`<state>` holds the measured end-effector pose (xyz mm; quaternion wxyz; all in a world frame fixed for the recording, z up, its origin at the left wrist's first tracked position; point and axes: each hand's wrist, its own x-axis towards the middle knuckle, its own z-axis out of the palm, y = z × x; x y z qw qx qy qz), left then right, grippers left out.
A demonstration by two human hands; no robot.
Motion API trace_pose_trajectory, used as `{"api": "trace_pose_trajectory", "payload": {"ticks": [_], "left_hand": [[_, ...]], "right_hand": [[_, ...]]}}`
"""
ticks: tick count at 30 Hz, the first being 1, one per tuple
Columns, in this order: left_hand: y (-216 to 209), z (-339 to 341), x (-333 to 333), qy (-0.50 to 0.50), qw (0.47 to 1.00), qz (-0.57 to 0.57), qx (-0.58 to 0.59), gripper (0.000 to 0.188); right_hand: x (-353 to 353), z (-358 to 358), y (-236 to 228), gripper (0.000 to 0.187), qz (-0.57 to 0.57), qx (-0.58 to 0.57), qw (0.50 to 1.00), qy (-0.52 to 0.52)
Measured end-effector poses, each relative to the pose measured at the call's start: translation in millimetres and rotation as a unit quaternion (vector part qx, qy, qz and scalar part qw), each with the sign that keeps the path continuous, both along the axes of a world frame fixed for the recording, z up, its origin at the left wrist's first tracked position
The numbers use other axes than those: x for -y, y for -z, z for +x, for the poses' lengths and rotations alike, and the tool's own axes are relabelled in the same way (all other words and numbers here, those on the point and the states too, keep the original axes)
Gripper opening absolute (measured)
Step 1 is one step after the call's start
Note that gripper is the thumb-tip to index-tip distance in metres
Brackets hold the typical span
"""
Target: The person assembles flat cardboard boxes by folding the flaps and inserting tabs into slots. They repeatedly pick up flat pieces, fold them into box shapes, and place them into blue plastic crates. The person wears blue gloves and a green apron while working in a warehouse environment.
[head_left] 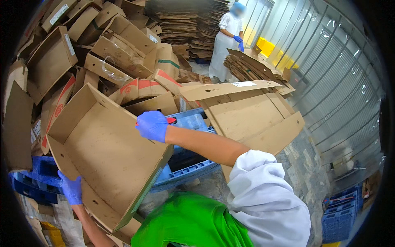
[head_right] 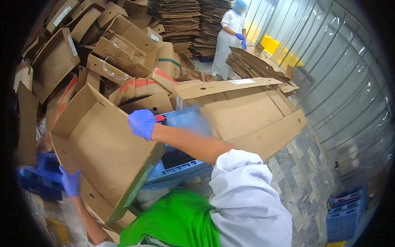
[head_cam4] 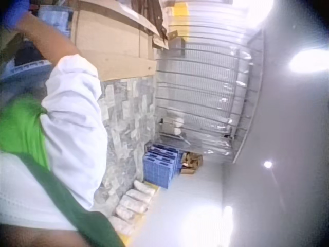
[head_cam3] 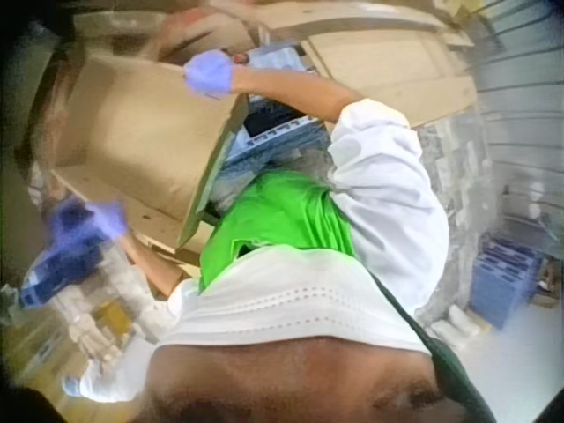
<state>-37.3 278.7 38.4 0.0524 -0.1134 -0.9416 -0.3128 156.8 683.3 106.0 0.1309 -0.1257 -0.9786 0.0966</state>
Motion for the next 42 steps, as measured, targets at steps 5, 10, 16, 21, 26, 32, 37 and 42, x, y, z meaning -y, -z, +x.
{"api": "trace_pose_trajectory", "payload": {"ticks": [5, 10, 16, 21, 26, 32, 37, 42], "left_hand": [[4.5, -10.1, 14.1, -0.039, 0.998, -0.057, -0.009, 0.094], [9.1, -13.2, 25.5, -0.019, 0.999, -0.021, -0.019, 0.092], [4.2, -4.3, 20.1, -0.027, 1.000, -0.010, 0.011, 0.092], [10.9, -8.4, 28.8, -0.001, 1.000, 0.013, -0.004, 0.092], [6.1, -10.1, 33.1, 0.046, 0.999, 0.022, -0.006, 0.091], [-5.8, 6.3, 35.8, 0.112, 0.992, 0.054, -0.032, 0.082], [-19.0, 13.9, 35.4, 0.090, 0.993, 0.009, -0.069, 0.075], [-21.4, 36.3, 43.9, 0.041, 0.987, 0.140, 0.066, 0.067]], "right_hand": [[-2.4, -4.6, 1.6, 0.026, -0.030, -0.016, 0.999, -0.028], [-7.6, -9.2, 9.2, 0.023, -0.050, -0.040, 0.997, -0.037], [-9.5, -4.9, 3.9, 0.021, -0.063, -0.021, 0.997, -0.037], [-12.9, -3.8, 7.9, 0.018, -0.072, -0.060, 0.994, -0.056], [-17.2, -4.5, 6.1, 0.016, -0.092, -0.059, 0.992, -0.061], [-33.3, -18.5, 24.5, 0.021, -0.096, -0.040, 0.989, -0.101], [-40.5, -5.7, 4.6, 0.042, -0.077, 0.016, 0.995, -0.067], [-39.3, -8.2, 0.3, 0.044, -0.108, 0.038, 0.992, -0.053]]}}
